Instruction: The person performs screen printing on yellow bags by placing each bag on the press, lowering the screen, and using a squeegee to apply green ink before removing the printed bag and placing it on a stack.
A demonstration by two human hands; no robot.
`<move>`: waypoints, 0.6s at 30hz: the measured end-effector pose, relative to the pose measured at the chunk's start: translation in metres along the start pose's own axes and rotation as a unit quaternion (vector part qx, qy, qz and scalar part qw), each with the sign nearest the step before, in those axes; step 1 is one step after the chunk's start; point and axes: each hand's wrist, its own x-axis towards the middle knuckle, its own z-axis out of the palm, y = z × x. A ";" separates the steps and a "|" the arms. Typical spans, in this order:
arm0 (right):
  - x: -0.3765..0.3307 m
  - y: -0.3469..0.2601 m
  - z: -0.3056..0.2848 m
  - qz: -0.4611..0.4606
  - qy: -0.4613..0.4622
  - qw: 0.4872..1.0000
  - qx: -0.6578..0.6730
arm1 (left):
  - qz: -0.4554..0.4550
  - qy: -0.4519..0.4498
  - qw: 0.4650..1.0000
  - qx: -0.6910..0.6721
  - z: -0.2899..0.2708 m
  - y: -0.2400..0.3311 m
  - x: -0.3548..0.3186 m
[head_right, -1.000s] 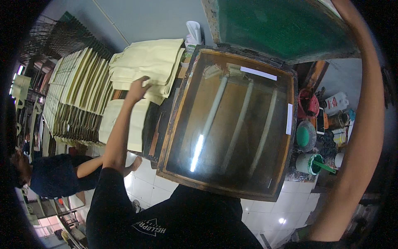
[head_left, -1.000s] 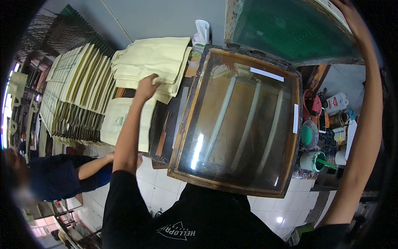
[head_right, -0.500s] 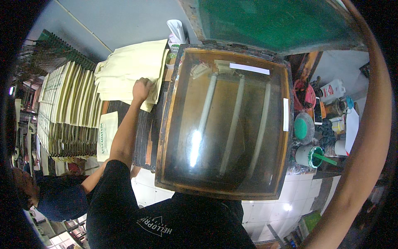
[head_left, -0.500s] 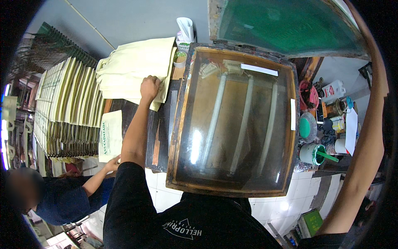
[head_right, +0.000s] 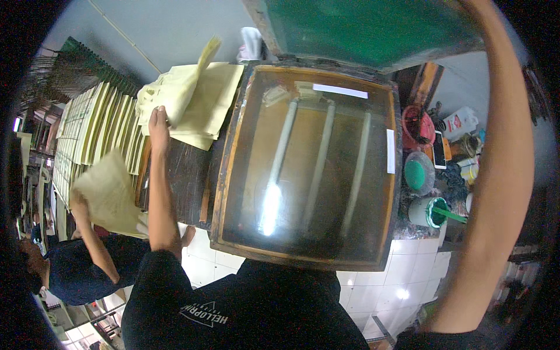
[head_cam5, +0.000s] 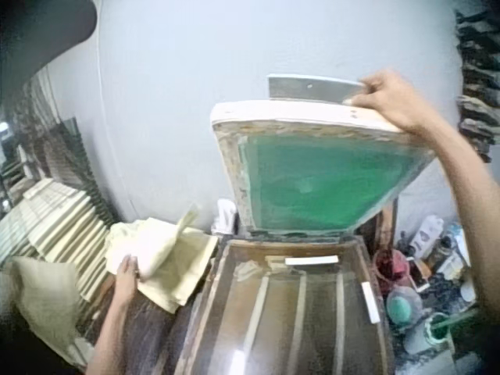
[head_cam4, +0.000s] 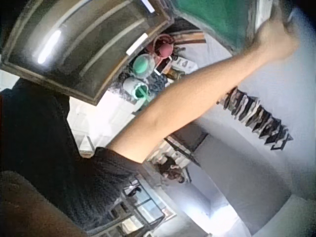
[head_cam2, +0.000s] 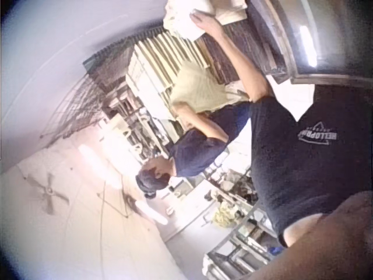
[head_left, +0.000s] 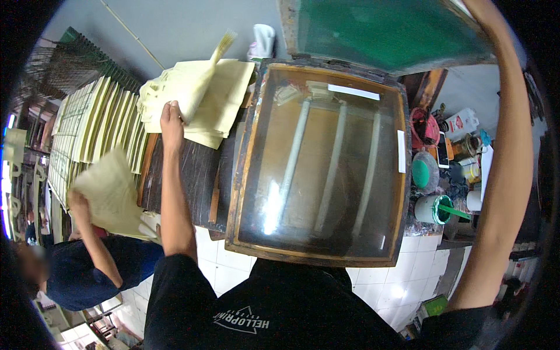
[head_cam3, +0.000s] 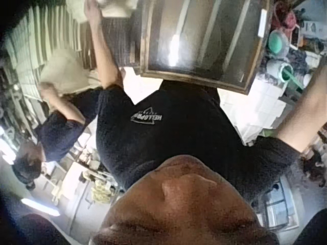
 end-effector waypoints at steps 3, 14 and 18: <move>-0.010 -0.016 -0.007 0.018 -0.026 0.999 -0.033 | 0.007 -0.158 0.978 0.135 0.029 0.072 -0.089; 0.002 0.005 -0.002 -0.062 0.008 0.996 -0.064 | 0.305 -0.390 0.864 0.092 0.228 0.076 -0.295; 0.006 0.007 0.001 -0.081 0.004 0.994 -0.075 | 0.324 -0.410 0.849 0.075 0.262 0.089 -0.311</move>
